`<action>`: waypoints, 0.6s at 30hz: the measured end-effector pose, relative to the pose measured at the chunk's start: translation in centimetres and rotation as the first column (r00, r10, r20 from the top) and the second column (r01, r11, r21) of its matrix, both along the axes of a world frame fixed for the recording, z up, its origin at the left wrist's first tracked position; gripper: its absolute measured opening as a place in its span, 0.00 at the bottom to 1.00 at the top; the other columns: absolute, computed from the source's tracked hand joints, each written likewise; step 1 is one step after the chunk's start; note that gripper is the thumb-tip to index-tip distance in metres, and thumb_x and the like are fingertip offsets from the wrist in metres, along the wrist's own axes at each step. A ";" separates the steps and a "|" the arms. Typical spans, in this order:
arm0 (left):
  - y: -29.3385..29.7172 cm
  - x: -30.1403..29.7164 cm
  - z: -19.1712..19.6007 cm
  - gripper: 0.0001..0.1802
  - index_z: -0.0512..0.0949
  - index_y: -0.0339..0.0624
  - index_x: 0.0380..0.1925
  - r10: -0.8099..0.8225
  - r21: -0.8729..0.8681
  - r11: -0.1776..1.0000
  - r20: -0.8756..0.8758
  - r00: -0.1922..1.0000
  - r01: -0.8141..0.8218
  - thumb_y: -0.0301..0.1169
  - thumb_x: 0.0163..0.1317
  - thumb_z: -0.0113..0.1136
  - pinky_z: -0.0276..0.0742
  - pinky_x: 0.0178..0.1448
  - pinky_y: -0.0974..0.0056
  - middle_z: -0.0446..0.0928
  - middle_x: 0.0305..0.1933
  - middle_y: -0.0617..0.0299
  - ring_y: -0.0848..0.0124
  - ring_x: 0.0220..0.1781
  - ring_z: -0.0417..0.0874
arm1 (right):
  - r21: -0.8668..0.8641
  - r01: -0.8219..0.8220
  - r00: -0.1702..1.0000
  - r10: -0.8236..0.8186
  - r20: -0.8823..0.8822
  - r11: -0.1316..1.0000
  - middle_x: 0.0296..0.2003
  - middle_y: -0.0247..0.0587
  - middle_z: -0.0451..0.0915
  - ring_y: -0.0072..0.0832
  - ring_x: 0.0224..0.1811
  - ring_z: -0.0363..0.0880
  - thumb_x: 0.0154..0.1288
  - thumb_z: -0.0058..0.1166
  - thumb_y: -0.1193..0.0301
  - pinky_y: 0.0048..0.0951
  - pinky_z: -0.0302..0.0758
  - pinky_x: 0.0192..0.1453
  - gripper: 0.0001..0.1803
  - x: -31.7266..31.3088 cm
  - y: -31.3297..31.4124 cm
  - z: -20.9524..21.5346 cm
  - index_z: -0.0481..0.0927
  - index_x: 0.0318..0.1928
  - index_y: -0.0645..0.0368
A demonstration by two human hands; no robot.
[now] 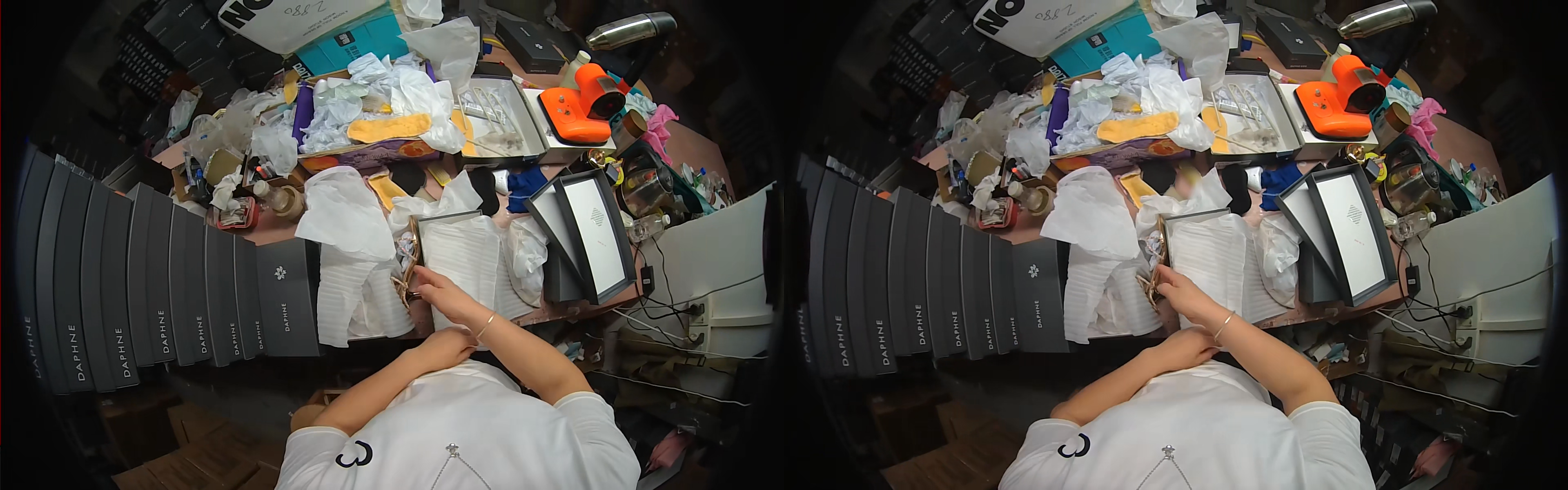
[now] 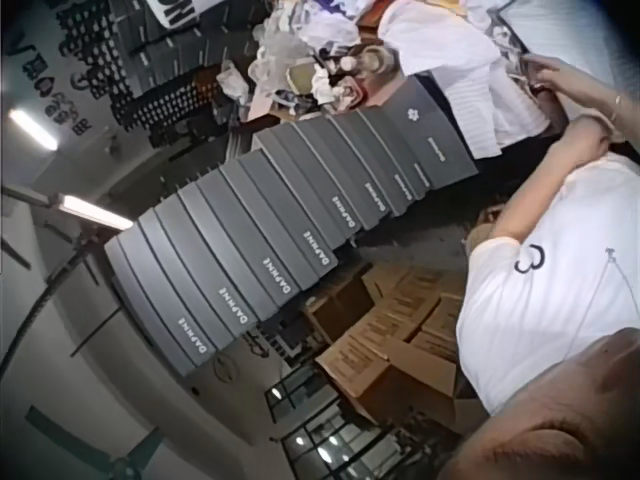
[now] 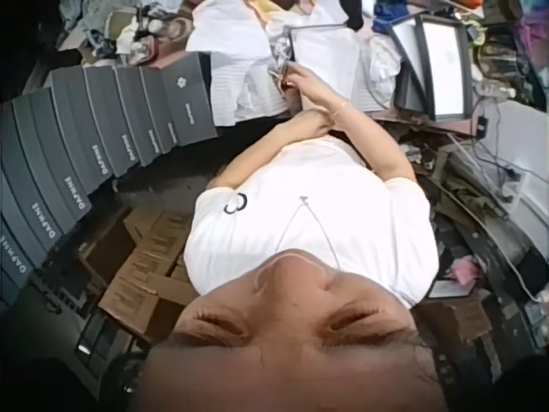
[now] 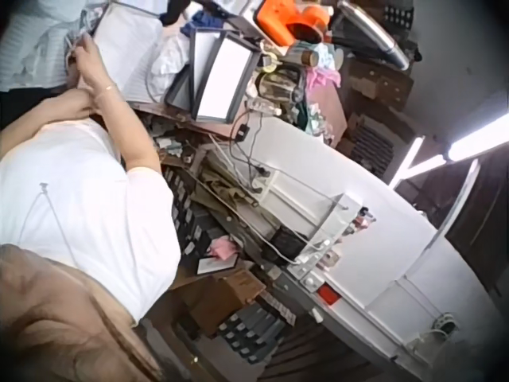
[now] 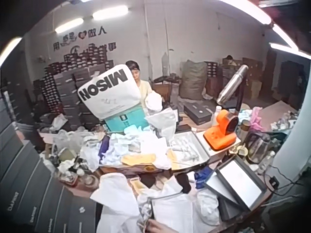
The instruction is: Wrapping finished shoes in paper and packing them into boxes for shipment.
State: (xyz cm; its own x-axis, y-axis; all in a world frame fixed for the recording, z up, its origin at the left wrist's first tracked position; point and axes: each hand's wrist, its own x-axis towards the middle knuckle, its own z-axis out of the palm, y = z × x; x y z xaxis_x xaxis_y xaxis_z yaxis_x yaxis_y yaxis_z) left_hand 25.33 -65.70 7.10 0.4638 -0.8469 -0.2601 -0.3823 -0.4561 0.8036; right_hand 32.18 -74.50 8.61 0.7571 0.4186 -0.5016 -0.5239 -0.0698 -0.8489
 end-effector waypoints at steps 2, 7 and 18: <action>4.3 0.2 1.7 0.14 0.79 0.34 0.41 0.220 -0.134 0.962 -0.122 0.968 -0.236 0.33 0.63 0.56 0.77 0.47 0.59 0.80 0.44 0.49 0.56 0.43 0.82 | -0.280 -0.055 0.967 0.121 0.225 0.958 0.59 0.52 0.71 0.35 0.64 0.69 0.66 0.41 0.71 0.27 0.64 0.66 0.29 0.4 2.4 -8.0 0.61 0.67 0.66; 11.7 1.3 3.8 0.13 0.79 0.34 0.46 0.749 -0.132 0.646 -0.082 0.658 -0.752 0.29 0.63 0.58 0.76 0.51 0.65 0.81 0.43 0.54 0.66 0.45 0.82 | -0.346 0.131 0.984 -0.079 0.162 0.929 0.50 0.58 0.77 0.44 0.55 0.75 0.65 0.43 0.68 0.34 0.68 0.62 0.25 1.1 6.7 -13.9 0.70 0.60 0.69; 7.7 6.6 3.3 0.37 0.55 0.35 0.68 0.689 -0.364 0.252 -0.584 0.430 -0.897 0.35 0.64 0.62 0.67 0.66 0.61 0.62 0.65 0.47 0.62 0.66 0.67 | 0.123 0.468 0.833 -0.483 0.270 0.875 0.41 0.34 0.78 0.17 0.43 0.74 0.73 0.44 0.66 0.20 0.71 0.48 0.17 -5.5 -2.3 -0.3 0.79 0.48 0.67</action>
